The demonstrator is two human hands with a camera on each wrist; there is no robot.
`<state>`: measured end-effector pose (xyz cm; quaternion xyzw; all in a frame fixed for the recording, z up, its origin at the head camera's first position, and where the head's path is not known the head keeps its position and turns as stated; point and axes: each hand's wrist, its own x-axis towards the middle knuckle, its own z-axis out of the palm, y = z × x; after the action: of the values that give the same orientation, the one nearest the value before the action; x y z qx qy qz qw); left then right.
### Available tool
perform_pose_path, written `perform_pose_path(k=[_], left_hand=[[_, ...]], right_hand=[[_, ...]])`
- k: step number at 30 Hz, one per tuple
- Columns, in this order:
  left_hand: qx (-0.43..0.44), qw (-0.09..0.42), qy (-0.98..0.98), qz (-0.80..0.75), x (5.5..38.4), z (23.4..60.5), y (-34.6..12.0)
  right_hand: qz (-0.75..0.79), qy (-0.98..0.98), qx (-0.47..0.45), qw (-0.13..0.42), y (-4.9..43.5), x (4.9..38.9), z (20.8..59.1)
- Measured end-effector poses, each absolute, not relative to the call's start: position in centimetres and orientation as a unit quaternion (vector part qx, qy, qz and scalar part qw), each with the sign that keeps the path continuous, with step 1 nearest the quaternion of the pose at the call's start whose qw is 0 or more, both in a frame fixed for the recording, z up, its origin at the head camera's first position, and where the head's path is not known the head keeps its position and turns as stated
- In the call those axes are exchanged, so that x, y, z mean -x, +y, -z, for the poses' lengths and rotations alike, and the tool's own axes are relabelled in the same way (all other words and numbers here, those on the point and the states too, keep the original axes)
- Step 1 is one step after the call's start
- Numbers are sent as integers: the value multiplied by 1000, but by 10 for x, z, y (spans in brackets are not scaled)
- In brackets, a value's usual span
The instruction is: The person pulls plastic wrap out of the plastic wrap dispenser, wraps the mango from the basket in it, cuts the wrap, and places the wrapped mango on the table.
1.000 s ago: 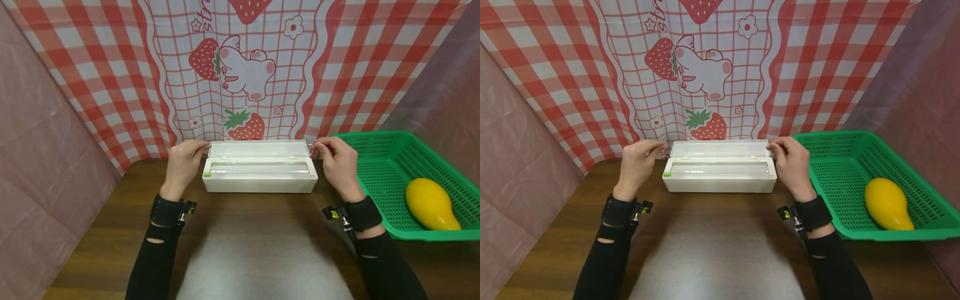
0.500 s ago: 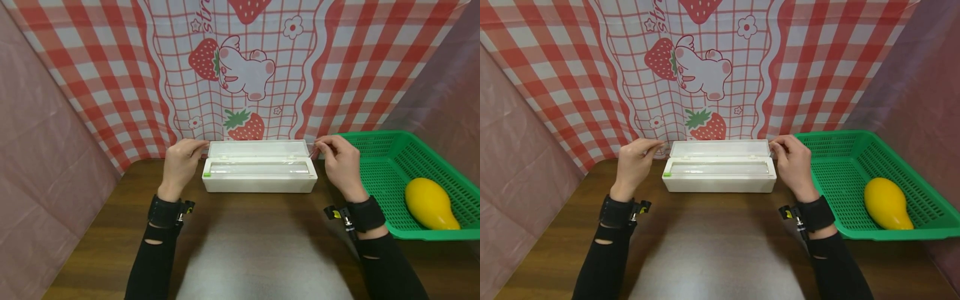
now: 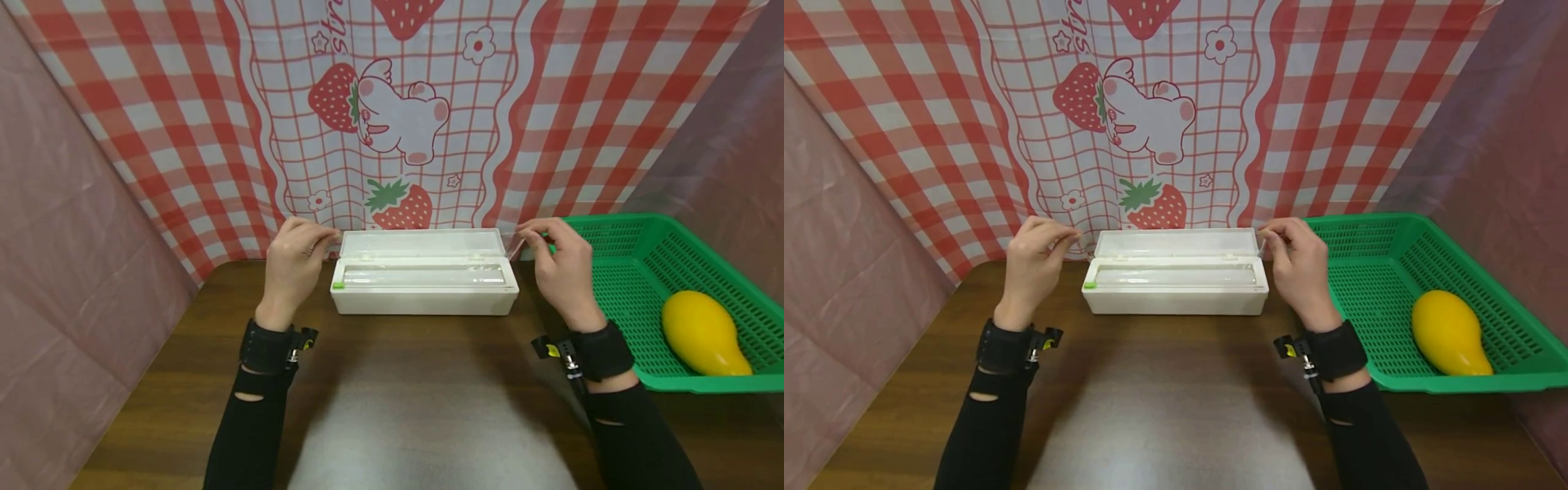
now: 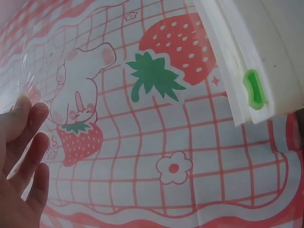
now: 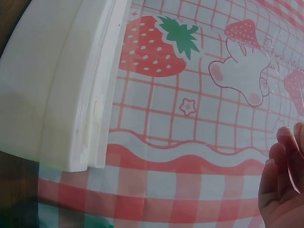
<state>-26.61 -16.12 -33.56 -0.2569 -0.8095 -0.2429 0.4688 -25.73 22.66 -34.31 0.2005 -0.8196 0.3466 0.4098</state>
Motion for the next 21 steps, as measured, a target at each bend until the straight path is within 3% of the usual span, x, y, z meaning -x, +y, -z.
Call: perform_pose_path(k=[10, 21], left_hand=[[263, 449, -806, 281, 264, 333, -160], [266, 460, -787, 315, 260, 331, -159]], right_hand=[[-356, -805, -213, 425, 226, 255, 341], [-393, -791, -216, 416, 224, 251, 338]])
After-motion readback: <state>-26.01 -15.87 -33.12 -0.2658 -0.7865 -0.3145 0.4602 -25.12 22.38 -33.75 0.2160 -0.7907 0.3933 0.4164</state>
